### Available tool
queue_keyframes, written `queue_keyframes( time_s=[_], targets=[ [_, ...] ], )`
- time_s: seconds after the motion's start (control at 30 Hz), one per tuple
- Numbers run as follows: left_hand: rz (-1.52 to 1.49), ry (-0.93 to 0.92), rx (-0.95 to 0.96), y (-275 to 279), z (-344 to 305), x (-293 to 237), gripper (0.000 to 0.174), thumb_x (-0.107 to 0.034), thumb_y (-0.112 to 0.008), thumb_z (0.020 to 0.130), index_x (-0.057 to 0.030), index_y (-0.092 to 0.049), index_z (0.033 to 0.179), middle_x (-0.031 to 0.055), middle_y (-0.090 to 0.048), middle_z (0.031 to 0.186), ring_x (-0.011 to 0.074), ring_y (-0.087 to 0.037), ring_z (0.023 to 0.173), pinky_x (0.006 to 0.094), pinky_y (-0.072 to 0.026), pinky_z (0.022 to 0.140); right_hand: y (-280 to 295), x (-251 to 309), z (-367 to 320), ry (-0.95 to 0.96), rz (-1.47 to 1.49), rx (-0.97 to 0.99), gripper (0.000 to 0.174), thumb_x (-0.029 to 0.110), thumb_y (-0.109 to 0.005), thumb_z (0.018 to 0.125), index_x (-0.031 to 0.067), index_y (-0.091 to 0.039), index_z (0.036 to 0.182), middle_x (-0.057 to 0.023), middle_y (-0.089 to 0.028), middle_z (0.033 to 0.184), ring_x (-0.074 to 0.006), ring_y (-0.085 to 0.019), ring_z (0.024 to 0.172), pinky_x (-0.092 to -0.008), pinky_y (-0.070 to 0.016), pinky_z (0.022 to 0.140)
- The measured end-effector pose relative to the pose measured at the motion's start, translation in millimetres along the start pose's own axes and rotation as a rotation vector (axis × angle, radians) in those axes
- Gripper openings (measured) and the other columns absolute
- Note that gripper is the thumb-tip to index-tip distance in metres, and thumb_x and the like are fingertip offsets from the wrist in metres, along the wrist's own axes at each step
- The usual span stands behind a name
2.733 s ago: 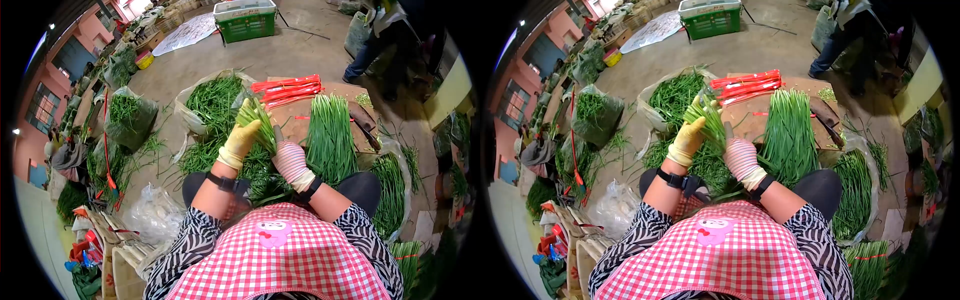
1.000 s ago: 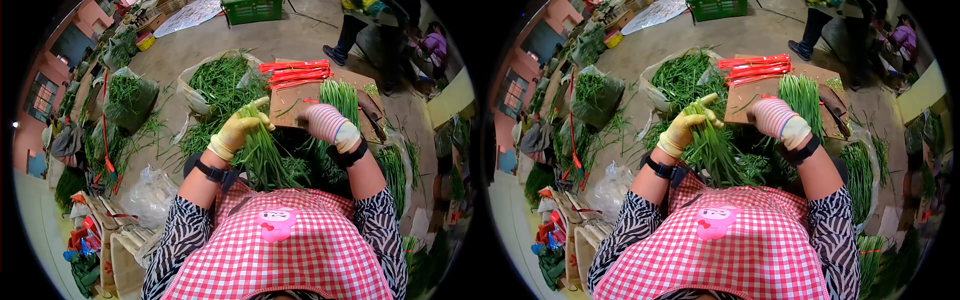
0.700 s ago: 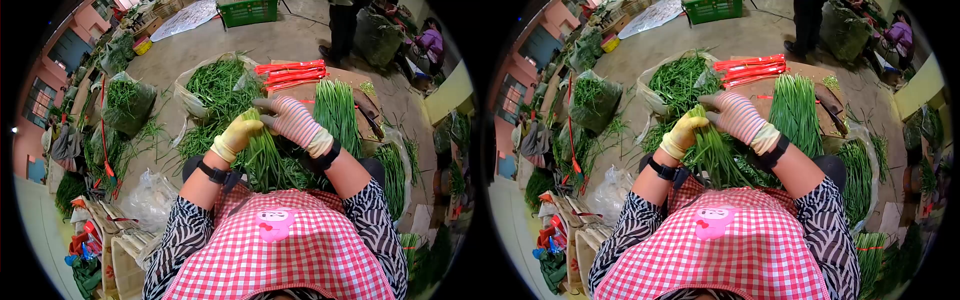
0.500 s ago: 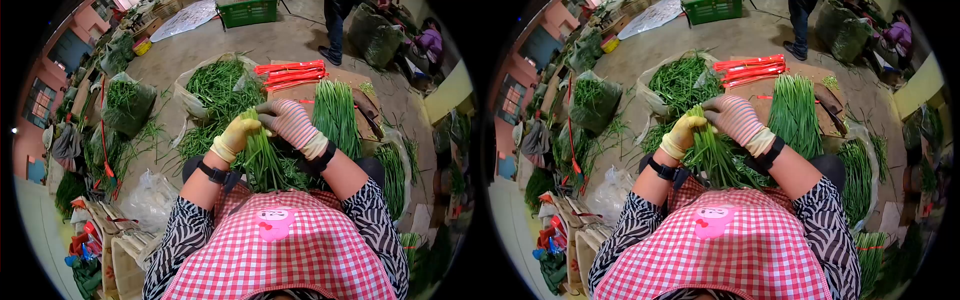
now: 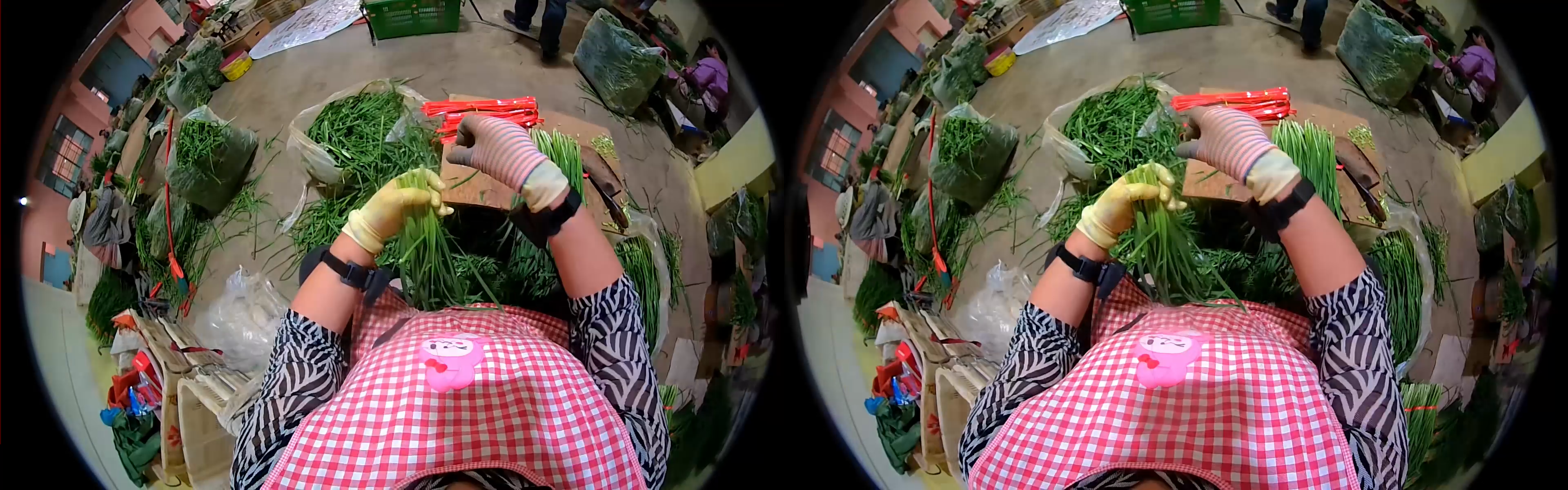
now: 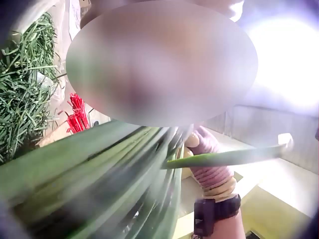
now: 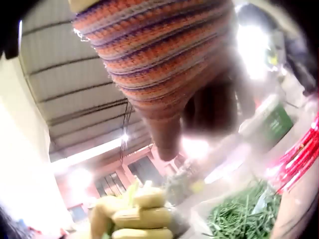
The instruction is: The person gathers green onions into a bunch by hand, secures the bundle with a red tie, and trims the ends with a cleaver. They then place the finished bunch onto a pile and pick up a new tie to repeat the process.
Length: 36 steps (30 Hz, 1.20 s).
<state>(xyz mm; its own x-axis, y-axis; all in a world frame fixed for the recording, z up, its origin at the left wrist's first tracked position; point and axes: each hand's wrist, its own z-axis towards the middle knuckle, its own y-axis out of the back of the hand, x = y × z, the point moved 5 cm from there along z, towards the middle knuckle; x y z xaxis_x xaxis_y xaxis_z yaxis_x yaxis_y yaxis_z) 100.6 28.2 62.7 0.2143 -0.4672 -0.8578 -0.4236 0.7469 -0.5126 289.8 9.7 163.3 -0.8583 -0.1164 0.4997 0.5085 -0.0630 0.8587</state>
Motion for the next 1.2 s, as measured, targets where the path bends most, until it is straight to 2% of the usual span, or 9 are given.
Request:
queue_keyframes(
  time_s=[0.13, 0.2, 0.23, 0.33, 0.4, 0.6, 0.8, 1.03, 1.2],
  targets=[
    [0.079, 0.007, 0.15, -5.7, 12.4, -4.8, 0.028, -0.004, -0.065, 0.093, -0.0033, -0.064, 0.121, 0.0118, -0.072, 0.106, 0.0279, -0.071, 0.108, 0.0403, -0.0568, 0.096, -19.6, 37.7, 17.4, 0.349, 0.376, 0.021, 0.067, 0.052, -0.062, 0.1, 0.0063, -0.055, 0.148, -0.0277, -0.067, 0.13, -0.0384, -0.068, 0.118, -0.0428, -0.0541, 0.099],
    [1.042, -0.214, 0.101, -3.7, 5.9, -21.4, 0.026, -0.004, -0.065, 0.094, -0.0042, -0.065, 0.12, 0.014, -0.074, 0.111, 0.0275, -0.07, 0.11, 0.039, -0.0569, 0.095, -42.1, 52.0, 5.0, 0.285, 0.215, 0.307, 0.068, 0.051, -0.063, 0.099, 0.0044, -0.054, 0.148, -0.0285, -0.066, 0.131, -0.0402, -0.068, 0.117, -0.0444, -0.0543, 0.098],
    [0.81, -0.197, 0.042, 11.9, 11.7, -13.5, 0.024, -0.005, -0.065, 0.096, -0.0038, -0.066, 0.12, 0.0145, -0.074, 0.11, 0.0281, -0.071, 0.108, 0.0396, -0.0571, 0.096, -49.1, 56.7, 2.8, 0.319, 0.136, 0.342, 0.067, 0.049, -0.065, 0.099, 0.0035, -0.054, 0.147, -0.0289, -0.066, 0.131, -0.0414, -0.067, 0.117, -0.0454, -0.0546, 0.097],
    [0.042, 0.01, -0.058, 30.6, 17.8, -10.8, 0.02, -0.009, -0.065, 0.099, -0.0032, -0.067, 0.118, 0.0145, -0.075, 0.106, 0.0288, -0.073, 0.104, 0.0408, -0.0576, 0.096, -4.3, 47.4, 5.6, 0.429, 0.208, -0.249, 0.039, 0.028, -0.067, 0.098, 0.0068, -0.069, 0.131, -0.0216, -0.074, 0.114, -0.039, -0.071, 0.107, -0.0459, -0.057, 0.092],
    [-0.091, -0.007, -0.186, 43.2, 12.1, -15.4, 0.012, -0.011, -0.064, 0.101, -0.0037, -0.066, 0.11, 0.0127, -0.075, 0.105, 0.0278, -0.073, 0.1, 0.0399, -0.0588, 0.093, -15.3, 48.1, -9.9, 0.414, 0.347, 0.065, 0.038, 0.011, -0.071, 0.088, 0.0078, -0.072, 0.126, -0.0188, -0.075, 0.111, -0.0378, -0.071, 0.103, -0.045, -0.0573, 0.093],
    [-0.24, -0.098, -0.28, 48.3, 9.1, -40.8, 0.012, -0.007, -0.064, 0.101, -0.0057, -0.065, 0.113, 0.0137, -0.074, 0.112, 0.0354, -0.07, 0.115, 0.048, -0.0568, 0.103, -77.4, 65.6, -44.2, 0.65, -0.185, -0.086, 0.015, 0.017, -0.072, 0.082, 0.0116, -0.077, 0.095, -0.0118, -0.069, 0.088, -0.0364, -0.068, 0.084, -0.0482, -0.0556, 0.079],
    [-0.314, -0.301, -0.451, 112.7, -16.5, -101.2, 0.009, -0.007, -0.064, 0.101, -0.0033, -0.066, 0.109, 0.0162, -0.074, 0.113, 0.037, -0.068, 0.119, 0.0509, -0.0542, 0.106, -145.2, -7.0, -115.9, 0.383, -0.264, 0.897, 0.019, 0.021, -0.07, 0.087, 0.009, -0.075, 0.1, -0.018, -0.073, 0.094, -0.041, -0.07, 0.087, -0.0485, -0.0565, 0.08],
    [-0.157, -0.309, -0.472, 79.7, 3.0, -90.0, 0.011, -0.013, -0.069, 0.1, -0.0059, -0.065, 0.108, 0.0086, -0.069, 0.095, 0.0298, -0.071, 0.098, 0.0472, -0.0606, 0.091, -47.4, 53.8, -43.9, 0.216, 0.436, -0.13, 0.031, 0.027, -0.07, 0.091, 0.0069, -0.074, 0.115, -0.0204, -0.074, 0.102, -0.0382, -0.072, 0.093, -0.0443, -0.0577, 0.083],
    [-0.029, -0.277, -0.434, 49.0, 23.6, -61.7, 0.012, -0.016, -0.065, 0.103, -0.0083, -0.068, 0.112, 0.003, -0.071, 0.104, 0.0157, -0.067, 0.097, 0.0311, -0.0536, 0.085, -50.4, 62.2, -1.5, 0.168, 0.11, -0.263, 0.03, 0.028, -0.07, 0.092, 0.0091, -0.075, 0.114, -0.0204, -0.074, 0.1, -0.0385, -0.071, 0.093, -0.0454, -0.0577, 0.083]
  ],
)
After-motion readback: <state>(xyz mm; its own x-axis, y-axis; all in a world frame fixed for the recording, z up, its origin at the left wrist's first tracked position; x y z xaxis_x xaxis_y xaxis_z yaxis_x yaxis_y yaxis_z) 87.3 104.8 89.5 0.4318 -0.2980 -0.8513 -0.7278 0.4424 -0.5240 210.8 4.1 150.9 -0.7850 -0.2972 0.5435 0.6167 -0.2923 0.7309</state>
